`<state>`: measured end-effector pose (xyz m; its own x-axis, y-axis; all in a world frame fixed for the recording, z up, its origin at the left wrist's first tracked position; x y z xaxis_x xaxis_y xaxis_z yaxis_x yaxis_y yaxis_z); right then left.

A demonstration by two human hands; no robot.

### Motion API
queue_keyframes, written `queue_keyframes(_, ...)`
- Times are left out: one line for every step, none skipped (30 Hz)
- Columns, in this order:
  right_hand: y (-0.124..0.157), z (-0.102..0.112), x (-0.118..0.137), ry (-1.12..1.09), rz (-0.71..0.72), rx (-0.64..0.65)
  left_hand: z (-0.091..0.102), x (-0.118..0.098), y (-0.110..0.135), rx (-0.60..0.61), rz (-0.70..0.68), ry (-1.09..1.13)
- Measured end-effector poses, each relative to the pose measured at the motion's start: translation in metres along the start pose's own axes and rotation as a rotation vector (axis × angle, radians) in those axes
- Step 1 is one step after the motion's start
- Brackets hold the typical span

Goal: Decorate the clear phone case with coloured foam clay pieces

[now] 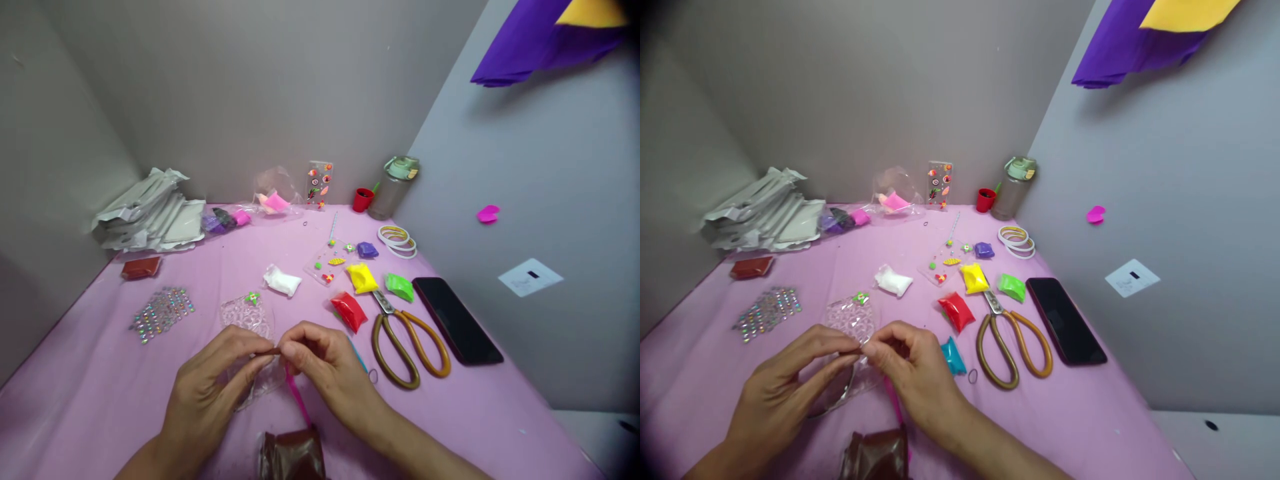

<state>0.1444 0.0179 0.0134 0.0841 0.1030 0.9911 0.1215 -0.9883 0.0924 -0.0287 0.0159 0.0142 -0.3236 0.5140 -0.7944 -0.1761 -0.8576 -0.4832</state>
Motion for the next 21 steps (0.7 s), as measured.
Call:
queue_keyframes(0.0003,-0.0004,0.0003,-0.003,-0.004,0.008,-0.0001,0.0003,0.0001,0.002,-0.004,0.001)
queue_keyframes(0.0006,-0.0009,0.0006,-0.007,-0.009,0.012,0.0001,0.0007,0.0002,-0.005,-0.005,-0.001)
queue_keyframes(0.001,-0.0012,0.0008,-0.011,-0.014,0.01,0.0001,0.0012,0.0002,-0.01,-0.002,-0.007)
queue_keyframes(0.0013,-0.0015,0.0009,-0.015,-0.019,0.004,0.0002,0.0017,0.0002,-0.015,0.0,-0.009)
queue_keyframes(0.0015,-0.0016,0.0007,-0.017,-0.025,-0.002,0.0002,0.0022,0.0003,-0.012,0.002,-0.007)
queue_keyframes(0.0016,-0.0017,0.0002,-0.02,-0.033,-0.006,0.0002,0.0027,0.0003,-0.003,0.005,-0.002)
queue_keyframes(0.0016,-0.0018,-0.0005,-0.023,-0.039,-0.008,0.0003,0.0032,0.0005,0.007,0.009,0.007)
queue_keyframes(0.0015,-0.0018,-0.0012,-0.025,-0.044,-0.004,0.0004,0.0036,0.0007,0.018,0.011,0.017)
queue_keyframes(0.0013,-0.0018,-0.0017,-0.026,-0.043,0.0,0.0008,0.0039,0.0008,0.026,0.016,0.021)
queue_keyframes(0.001,-0.0017,-0.0021,-0.027,-0.038,0.004,0.0012,0.0042,0.0009,0.03,0.023,0.022)
queue_keyframes(0.0007,-0.0015,-0.0022,-0.027,-0.031,0.005,0.0016,0.0045,0.0009,0.036,0.033,0.02)
queue_keyframes(0.0004,-0.0012,-0.0022,-0.029,-0.025,0.004,0.002,0.0044,0.0008,0.039,0.036,0.022)
queue_keyframes(0.0002,-0.0009,-0.0022,-0.035,-0.024,0.0,0.0022,0.0043,0.0005,0.042,0.039,0.026)
queue_keyframes(0.0001,-0.0007,-0.0021,-0.04,-0.028,-0.003,0.0024,0.0042,0.0002,0.042,0.043,0.031)
queue_keyframes(0.0002,-0.0007,-0.0021,-0.043,-0.033,-0.004,0.0026,0.0041,-0.0002,0.039,0.048,0.038)
queue_keyframes(0.0003,-0.0008,-0.0021,-0.042,-0.038,-0.004,0.0028,0.004,-0.0005,0.033,0.052,0.042)
queue_keyframes(0.0005,-0.001,-0.0021,-0.036,-0.043,-0.004,0.0032,0.0043,-0.0007,0.022,0.064,0.039)
queue_keyframes(0.0006,-0.0011,-0.0022,-0.029,-0.046,-0.006,0.0035,0.0048,-0.0008,0.014,0.079,0.033)
queue_keyframes(0.0006,-0.0011,-0.0025,-0.023,-0.05,-0.011,0.0037,0.0054,-0.0008,0.008,0.094,0.028)
queue_keyframes(0.0005,-0.0009,-0.0029,-0.022,-0.055,-0.02,0.0037,0.0058,-0.0007,0.008,0.101,0.029)
queue_keyframes(0.0003,-0.0007,-0.0034,-0.029,-0.06,-0.03,0.0036,0.0061,-0.0006,0.016,0.104,0.033)
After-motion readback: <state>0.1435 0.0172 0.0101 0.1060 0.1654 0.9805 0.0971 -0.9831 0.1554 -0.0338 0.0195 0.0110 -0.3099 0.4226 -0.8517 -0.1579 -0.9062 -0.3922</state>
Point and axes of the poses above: each hand's wrist, its own y-axis away from the middle knuckle, its own z-axis out of the back of the hand, x = y × z, the point moved 3 cm from there along -y, towards the middle knuckle, and after that the axes turned 7 degrees about -x, right-handed, at the moved point
